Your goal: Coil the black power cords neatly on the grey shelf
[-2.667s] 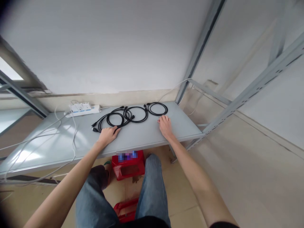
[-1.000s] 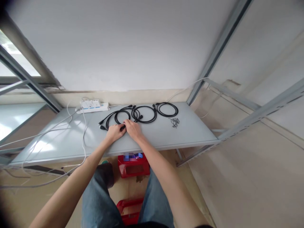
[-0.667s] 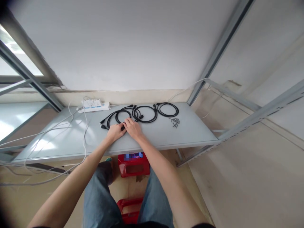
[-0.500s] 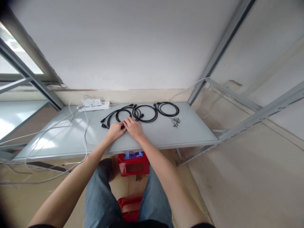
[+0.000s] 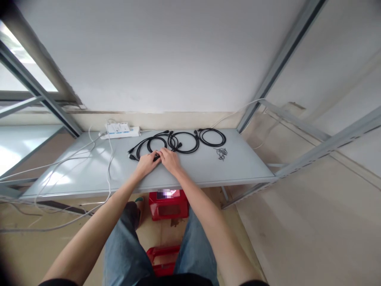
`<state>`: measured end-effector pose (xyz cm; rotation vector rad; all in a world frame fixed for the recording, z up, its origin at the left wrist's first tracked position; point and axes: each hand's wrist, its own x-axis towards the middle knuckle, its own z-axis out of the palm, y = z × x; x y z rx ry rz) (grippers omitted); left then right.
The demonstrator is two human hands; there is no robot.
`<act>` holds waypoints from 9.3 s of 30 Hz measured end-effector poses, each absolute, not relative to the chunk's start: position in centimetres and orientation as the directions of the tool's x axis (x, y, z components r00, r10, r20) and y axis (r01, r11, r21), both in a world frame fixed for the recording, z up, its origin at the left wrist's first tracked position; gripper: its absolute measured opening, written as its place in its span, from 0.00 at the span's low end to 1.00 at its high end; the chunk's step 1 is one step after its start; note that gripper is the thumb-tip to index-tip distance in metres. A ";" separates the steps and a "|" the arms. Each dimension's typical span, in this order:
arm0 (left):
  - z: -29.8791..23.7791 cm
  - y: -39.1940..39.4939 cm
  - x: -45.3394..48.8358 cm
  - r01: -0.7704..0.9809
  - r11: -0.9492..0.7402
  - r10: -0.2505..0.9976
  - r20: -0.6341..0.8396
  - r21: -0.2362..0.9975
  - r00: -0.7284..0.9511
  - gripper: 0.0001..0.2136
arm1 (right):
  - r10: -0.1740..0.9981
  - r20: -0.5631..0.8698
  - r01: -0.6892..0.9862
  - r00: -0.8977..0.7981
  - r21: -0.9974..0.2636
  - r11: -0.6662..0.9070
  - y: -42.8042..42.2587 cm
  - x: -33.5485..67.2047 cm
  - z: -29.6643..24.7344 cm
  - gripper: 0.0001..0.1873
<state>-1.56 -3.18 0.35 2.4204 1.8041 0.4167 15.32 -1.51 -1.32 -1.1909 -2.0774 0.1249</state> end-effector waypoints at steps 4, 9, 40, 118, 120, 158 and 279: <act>0.7 -3.5 -1.4 0.927 -0.286 0.955 0.154 0.243 0.254 0.20 | 0.743 0.596 0.643 -0.303 -0.447 0.621 -1.6 15.7 -1.5 0.19; 1.4 -3.8 -1.1 0.927 -0.271 0.960 0.143 0.260 0.241 0.19 | 0.752 0.592 0.654 -0.290 -0.452 0.607 -1.5 15.7 -1.7 0.18; 0.6 -3.9 -1.8 0.930 -0.259 0.961 0.167 0.262 0.220 0.19 | 0.740 0.531 0.699 -0.413 -0.336 0.632 -2.9 15.5 -0.9 0.19; 0.7 -4.7 -0.8 0.971 -0.230 0.971 0.082 0.069 0.224 0.22 | 0.764 0.468 0.752 -0.444 -0.269 0.602 -2.2 15.0 -1.0 0.12; 0.6 -4.7 -0.8 0.974 -0.212 0.975 0.085 0.080 0.205 0.23 | 0.790 0.447 0.768 -0.420 -0.288 0.572 -2.5 14.9 -0.7 0.11; 0.9 -5.2 -1.4 0.981 -0.142 0.973 0.198 0.129 0.115 0.19 | 0.759 0.507 0.809 -0.409 -0.182 0.558 -3.1 14.5 -0.1 0.22; 0.7 -4.9 -1.8 0.980 -0.149 0.968 0.223 0.135 0.116 0.20 | 0.754 0.416 0.728 -0.508 -0.261 0.634 -2.9 15.7 -0.7 0.35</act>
